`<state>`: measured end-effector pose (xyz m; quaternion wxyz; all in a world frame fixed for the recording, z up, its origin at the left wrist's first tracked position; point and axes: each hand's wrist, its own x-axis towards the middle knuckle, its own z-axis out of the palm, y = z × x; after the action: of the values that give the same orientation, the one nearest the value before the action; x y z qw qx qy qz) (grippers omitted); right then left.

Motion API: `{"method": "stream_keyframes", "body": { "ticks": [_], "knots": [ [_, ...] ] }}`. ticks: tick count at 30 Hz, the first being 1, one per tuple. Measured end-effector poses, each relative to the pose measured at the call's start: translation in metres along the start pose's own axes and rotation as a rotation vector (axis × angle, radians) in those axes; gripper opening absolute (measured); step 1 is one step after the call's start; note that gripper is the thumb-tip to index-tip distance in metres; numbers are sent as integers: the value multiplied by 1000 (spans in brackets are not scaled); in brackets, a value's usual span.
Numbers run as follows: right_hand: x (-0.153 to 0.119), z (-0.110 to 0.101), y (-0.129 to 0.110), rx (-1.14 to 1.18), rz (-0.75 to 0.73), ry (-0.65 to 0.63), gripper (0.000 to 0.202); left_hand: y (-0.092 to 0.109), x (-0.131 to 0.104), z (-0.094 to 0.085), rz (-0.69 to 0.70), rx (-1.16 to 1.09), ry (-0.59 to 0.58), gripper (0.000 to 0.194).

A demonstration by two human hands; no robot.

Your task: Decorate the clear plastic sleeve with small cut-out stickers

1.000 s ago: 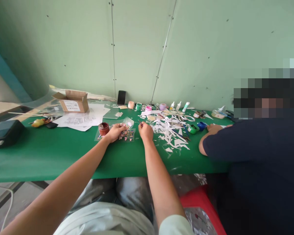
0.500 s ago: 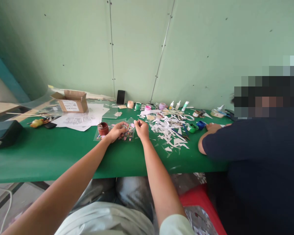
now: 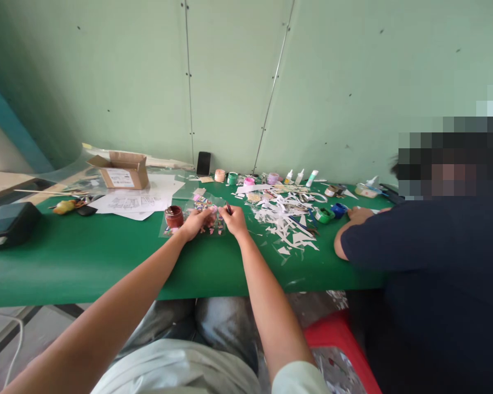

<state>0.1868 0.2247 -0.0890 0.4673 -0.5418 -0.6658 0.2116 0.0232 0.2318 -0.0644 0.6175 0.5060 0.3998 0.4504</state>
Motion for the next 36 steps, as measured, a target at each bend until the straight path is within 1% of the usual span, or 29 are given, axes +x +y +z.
{"method": "stream_keyframes", "body": {
  "ticks": [3,5,11,15,16,19,21,25,29,33,36],
  "knots": [
    [0,2,-2,-46,-30,-7,35,-3,-1,3,-46,36,-51,29],
    [-1,2,-3,-91,-44,-11,35,-3,0,2,-50,36,-61,31],
    [-9,-1,-17,-289,-34,-22,32,0,4,-3,-21,-3,-40,35],
    [-15,-4,-32,-431,-44,-44,24,-1,6,-3,-12,-24,-35,35],
    [-16,-4,-36,-465,-50,-52,25,-1,6,-3,-11,-29,-35,35],
    [-19,-3,-46,-569,-65,-84,38,-1,6,-3,-10,-42,-38,35],
    [-20,-1,-51,-637,-61,-102,39,-1,6,-3,-13,-47,-41,35],
    [-18,3,-54,-739,-19,-113,25,-2,6,-3,-24,-50,-46,34],
    [-18,6,-55,-790,30,-98,32,-2,7,-4,-37,-50,-52,33],
    [-18,9,-56,-803,71,-76,32,-2,8,-4,-46,-50,-61,34],
    [-16,7,-53,-794,103,-56,31,-2,7,-4,-49,-47,-75,34]
  ]
}}
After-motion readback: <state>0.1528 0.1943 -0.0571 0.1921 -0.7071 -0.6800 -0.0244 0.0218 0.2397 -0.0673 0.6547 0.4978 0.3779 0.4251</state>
